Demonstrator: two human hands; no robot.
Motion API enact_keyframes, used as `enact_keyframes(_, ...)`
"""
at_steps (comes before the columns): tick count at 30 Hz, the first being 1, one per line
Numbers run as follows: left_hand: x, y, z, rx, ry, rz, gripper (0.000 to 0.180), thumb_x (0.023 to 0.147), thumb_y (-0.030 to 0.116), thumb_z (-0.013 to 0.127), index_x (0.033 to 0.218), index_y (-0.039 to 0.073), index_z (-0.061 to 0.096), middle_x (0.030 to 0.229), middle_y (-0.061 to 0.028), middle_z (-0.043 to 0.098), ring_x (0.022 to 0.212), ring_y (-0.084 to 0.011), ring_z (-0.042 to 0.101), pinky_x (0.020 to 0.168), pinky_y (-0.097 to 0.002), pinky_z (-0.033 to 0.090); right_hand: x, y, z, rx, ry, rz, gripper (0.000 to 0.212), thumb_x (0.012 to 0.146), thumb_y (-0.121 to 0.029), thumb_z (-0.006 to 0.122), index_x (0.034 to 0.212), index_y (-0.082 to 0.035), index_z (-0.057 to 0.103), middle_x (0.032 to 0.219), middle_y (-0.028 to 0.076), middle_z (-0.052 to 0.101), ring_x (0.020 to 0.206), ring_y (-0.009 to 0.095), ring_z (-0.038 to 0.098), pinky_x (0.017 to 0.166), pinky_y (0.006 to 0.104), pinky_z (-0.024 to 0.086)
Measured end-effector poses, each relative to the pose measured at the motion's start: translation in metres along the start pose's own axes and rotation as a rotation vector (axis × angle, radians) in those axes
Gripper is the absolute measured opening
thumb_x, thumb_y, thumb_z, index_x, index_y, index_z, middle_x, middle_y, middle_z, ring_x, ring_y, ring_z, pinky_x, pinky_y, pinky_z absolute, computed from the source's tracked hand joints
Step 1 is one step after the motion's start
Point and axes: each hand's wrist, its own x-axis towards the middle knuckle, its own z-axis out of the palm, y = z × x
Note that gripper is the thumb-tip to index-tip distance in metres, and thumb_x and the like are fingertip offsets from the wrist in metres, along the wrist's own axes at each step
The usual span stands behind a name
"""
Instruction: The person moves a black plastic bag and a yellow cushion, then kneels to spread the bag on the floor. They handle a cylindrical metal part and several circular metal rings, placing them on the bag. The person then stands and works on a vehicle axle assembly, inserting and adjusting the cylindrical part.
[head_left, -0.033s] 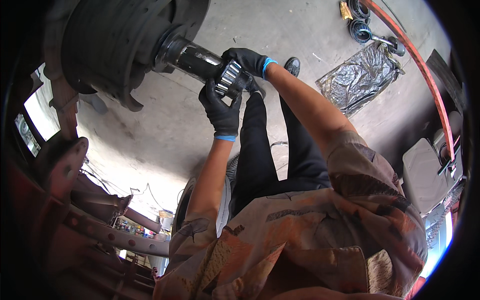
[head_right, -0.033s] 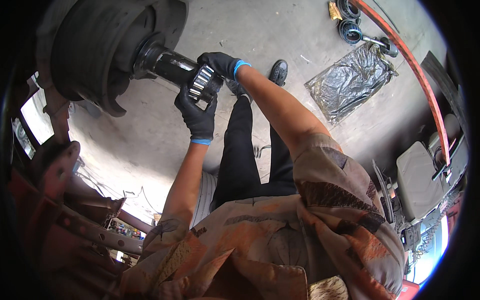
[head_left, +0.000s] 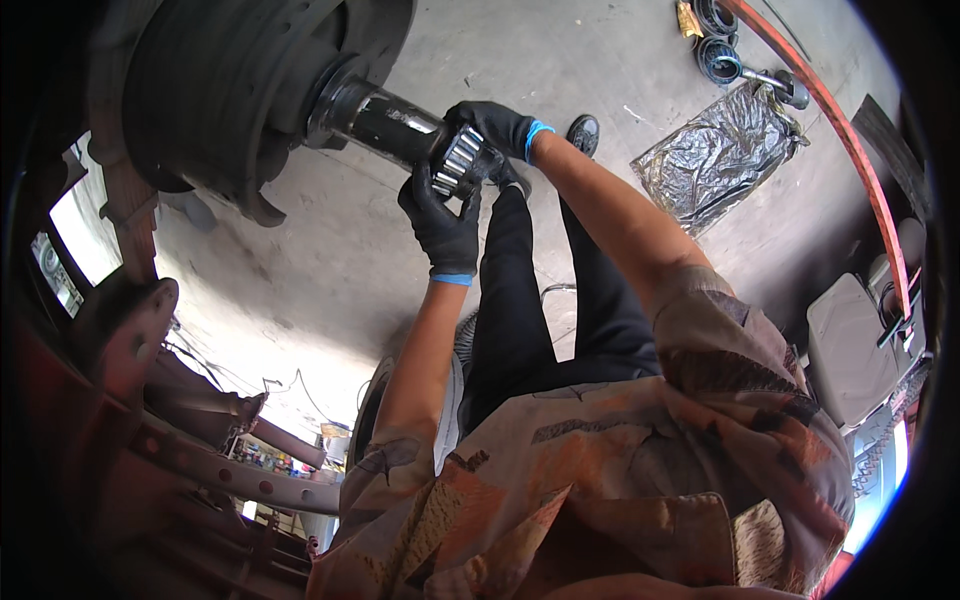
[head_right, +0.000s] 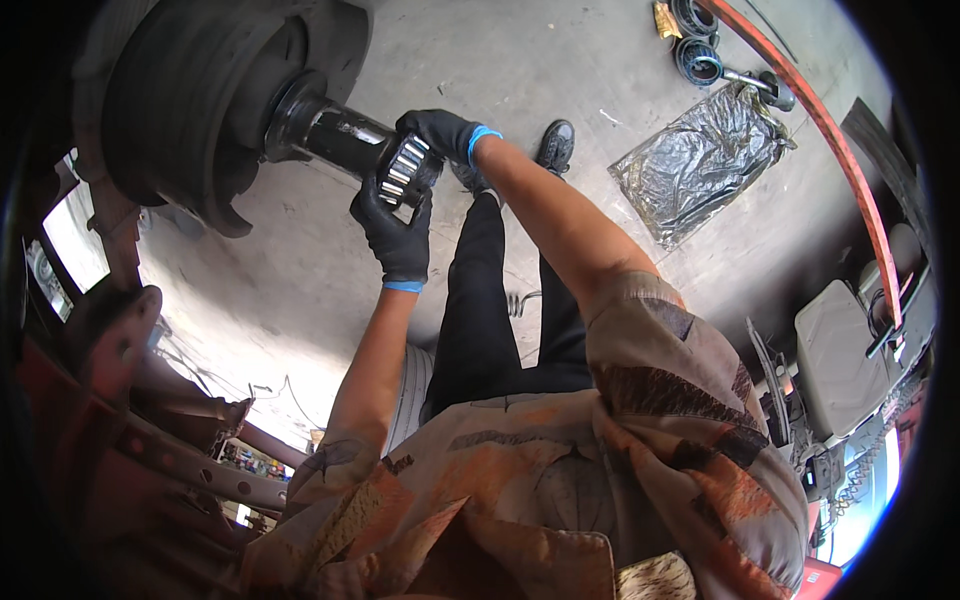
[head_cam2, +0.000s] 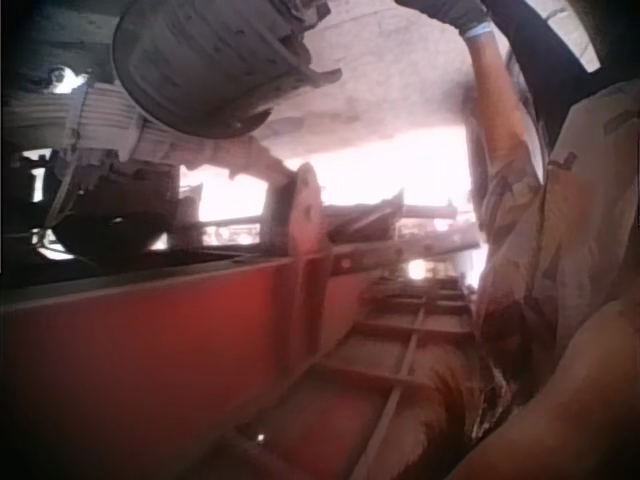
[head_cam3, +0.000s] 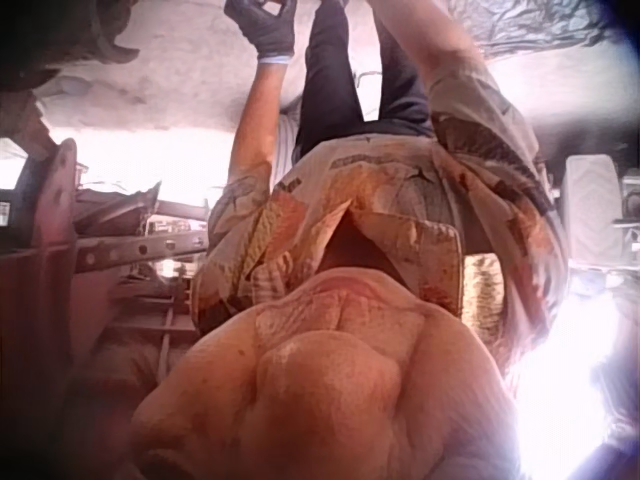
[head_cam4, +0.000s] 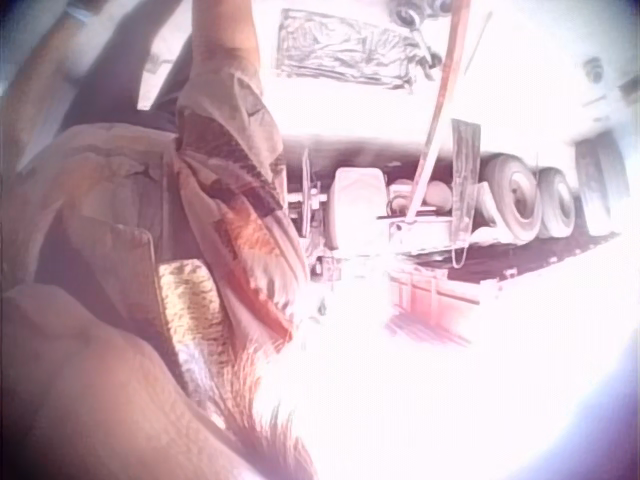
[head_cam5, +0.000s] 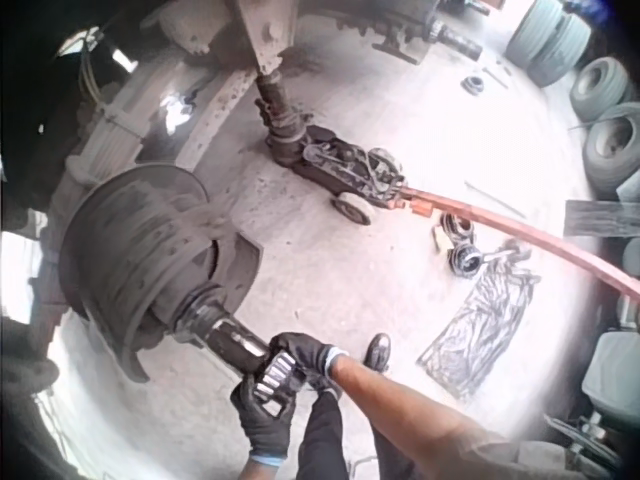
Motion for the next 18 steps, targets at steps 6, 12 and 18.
enact_keyframes(6, -0.028, 0.009, 0.012, -0.037, -0.072, -0.120, 0.076, 0.079, 0.000, 0.067, 0.143, 0.003, 0.027, 0.124, -0.0204, 0.042, 0.117, -0.0344, 0.047, 0.097, -0.0395, 0.042, -0.057, 0.027, 0.019, -0.104, 0.274, -0.201, 0.049, 0.065, -0.005, 0.069, 0.112, -0.004, 0.058, 0.100, 0.016, 0.066, 0.095, 0.032, 0.064, 0.082, 0.0365, 0.051)
enact_keyframes(12, -0.044, 0.040, 0.013, -0.157, -0.223, -0.119, 0.073, 0.079, -0.002, 0.063, 0.144, 0.006, 0.030, 0.132, -0.0167, 0.046, 0.123, -0.0291, 0.046, 0.103, -0.0382, 0.037, -0.124, 0.055, 0.046, -0.116, 0.222, 0.194, 0.048, 0.077, -0.015, 0.063, 0.123, -0.008, 0.052, 0.112, 0.017, 0.061, 0.104, 0.033, 0.060, 0.090, 0.0393, 0.047)
enact_keyframes(18, -0.048, 0.052, 0.017, -0.375, -0.667, -0.321, 0.064, 0.082, -0.003, 0.060, 0.141, 0.002, 0.033, 0.136, -0.0102, 0.047, 0.121, -0.0185, 0.048, 0.102, -0.0320, 0.038, -0.183, 0.050, 0.052, 0.741, 0.564, 0.412, 0.053, 0.094, -0.047, 0.036, 0.128, -0.009, 0.051, 0.110, 0.011, 0.058, 0.089, 0.022, 0.060, 0.081, 0.0374, 0.047)
